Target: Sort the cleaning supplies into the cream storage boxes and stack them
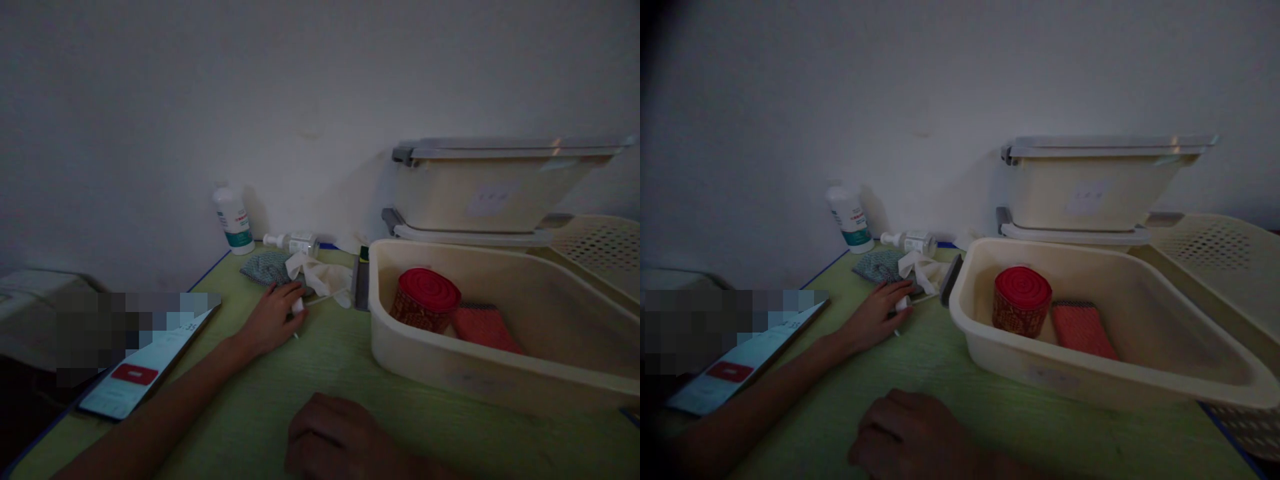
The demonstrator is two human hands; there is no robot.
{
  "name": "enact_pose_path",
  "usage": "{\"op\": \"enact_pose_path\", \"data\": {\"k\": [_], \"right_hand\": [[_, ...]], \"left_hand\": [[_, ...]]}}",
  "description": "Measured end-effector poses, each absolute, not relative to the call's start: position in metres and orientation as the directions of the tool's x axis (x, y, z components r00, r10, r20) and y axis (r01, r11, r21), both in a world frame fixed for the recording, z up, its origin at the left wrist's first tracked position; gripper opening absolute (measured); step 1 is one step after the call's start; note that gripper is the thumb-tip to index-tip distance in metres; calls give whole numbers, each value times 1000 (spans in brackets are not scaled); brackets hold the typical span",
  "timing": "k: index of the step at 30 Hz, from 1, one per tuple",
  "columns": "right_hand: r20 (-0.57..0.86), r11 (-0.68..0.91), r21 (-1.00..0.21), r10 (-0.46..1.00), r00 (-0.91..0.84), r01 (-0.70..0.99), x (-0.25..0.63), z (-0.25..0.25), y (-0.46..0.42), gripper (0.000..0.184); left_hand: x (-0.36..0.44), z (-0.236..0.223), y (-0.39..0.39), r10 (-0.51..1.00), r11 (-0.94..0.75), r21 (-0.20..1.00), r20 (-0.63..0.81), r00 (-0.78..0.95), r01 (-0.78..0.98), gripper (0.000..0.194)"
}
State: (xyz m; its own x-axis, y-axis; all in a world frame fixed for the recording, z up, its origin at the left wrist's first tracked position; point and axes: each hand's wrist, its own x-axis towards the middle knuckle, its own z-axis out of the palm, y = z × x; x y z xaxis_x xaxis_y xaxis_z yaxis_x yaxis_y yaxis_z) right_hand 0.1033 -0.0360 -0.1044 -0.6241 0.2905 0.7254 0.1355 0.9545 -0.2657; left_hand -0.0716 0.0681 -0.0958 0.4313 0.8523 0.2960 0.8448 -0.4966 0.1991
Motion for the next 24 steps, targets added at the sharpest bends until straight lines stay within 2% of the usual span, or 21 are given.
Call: {"op": "enact_pose_path", "data": {"k": [4,10,14,18,21,24], "right_hand": [[588,854,-500,457,-667,145,106,-99,-37,12],[480,688,-705,640,-600,171,105,-90,-39,21],[437,609,-776,709,-554,167,102,-86,-38,21],[397,565,-804,743,-539,187,103,-84,-38,18],[362,528,-821,775,-518,216,104,-82,-39,17],[329,493,-837,801,-501,239,104,-82,-38,16]], "left_hand": [[-71,-93,70,836,-524,255,337,433,813,35],[-69,-88,68,825,-546,277,343,450,791,25],[-68,-88,66,790,-601,372,414,453,708,26],[-73,-85,69,775,-589,470,559,295,657,25],[-78,-83,73,778,-504,418,600,187,756,26],[-80,-84,76,814,-367,335,567,126,868,28]]}}
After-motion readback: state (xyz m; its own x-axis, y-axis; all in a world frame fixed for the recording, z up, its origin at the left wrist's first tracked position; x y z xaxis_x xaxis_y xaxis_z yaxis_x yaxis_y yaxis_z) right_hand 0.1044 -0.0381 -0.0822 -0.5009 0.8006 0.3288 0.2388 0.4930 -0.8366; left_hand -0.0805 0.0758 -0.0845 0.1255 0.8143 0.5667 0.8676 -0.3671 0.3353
